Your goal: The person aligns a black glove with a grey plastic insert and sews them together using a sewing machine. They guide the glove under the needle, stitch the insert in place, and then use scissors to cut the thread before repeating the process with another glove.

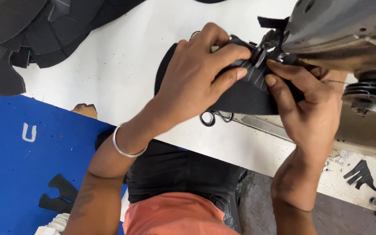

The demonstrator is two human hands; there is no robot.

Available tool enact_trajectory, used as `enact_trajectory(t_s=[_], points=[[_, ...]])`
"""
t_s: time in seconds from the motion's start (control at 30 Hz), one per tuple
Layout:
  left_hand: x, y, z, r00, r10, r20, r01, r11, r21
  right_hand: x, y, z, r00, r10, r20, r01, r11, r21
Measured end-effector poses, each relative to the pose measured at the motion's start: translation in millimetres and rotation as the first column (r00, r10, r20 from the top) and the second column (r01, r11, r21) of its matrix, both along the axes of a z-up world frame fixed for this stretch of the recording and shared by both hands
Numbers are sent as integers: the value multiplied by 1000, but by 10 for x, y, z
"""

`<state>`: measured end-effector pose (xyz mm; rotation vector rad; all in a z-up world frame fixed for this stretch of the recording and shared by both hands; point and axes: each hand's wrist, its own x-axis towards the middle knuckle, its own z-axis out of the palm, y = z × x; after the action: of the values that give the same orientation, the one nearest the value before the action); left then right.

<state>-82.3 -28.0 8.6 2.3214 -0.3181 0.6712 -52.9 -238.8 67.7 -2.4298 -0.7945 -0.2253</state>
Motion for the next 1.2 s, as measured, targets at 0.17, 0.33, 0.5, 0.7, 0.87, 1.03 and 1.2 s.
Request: enact_trajectory(t_s=[0.17,0.33,0.5,0.7,0.87,1.03,1.2], points=[[161,85,6,969,-215,-122,184,957,-225,168,-71,-68,980,-22,-200,46,992,114],[329,185,132,959,-255,-121,244,964,-104,227,-223,-195,968,87,-235,-44,982,185],[691,272,121,933,-351,-82,351,936,-10,-64,-51,-173,1000,14,-18,-14,999,45],[964,160,272,745,-580,-328,543,814,-205,-619,333,-367,951,-265,158,294,935,-200],[260,-233,167,966,259,14,-259,964,57,-749,489,-287,952,-302,55,307,940,-151],[-119,-300,-71,998,54,-21,-58,914,-401,-641,107,-21,980,-153,-126,151,988,-22],[-96,-260,-141,980,-149,-131,61,855,-514,-515,23,112,925,-376,-56,380,907,181]])
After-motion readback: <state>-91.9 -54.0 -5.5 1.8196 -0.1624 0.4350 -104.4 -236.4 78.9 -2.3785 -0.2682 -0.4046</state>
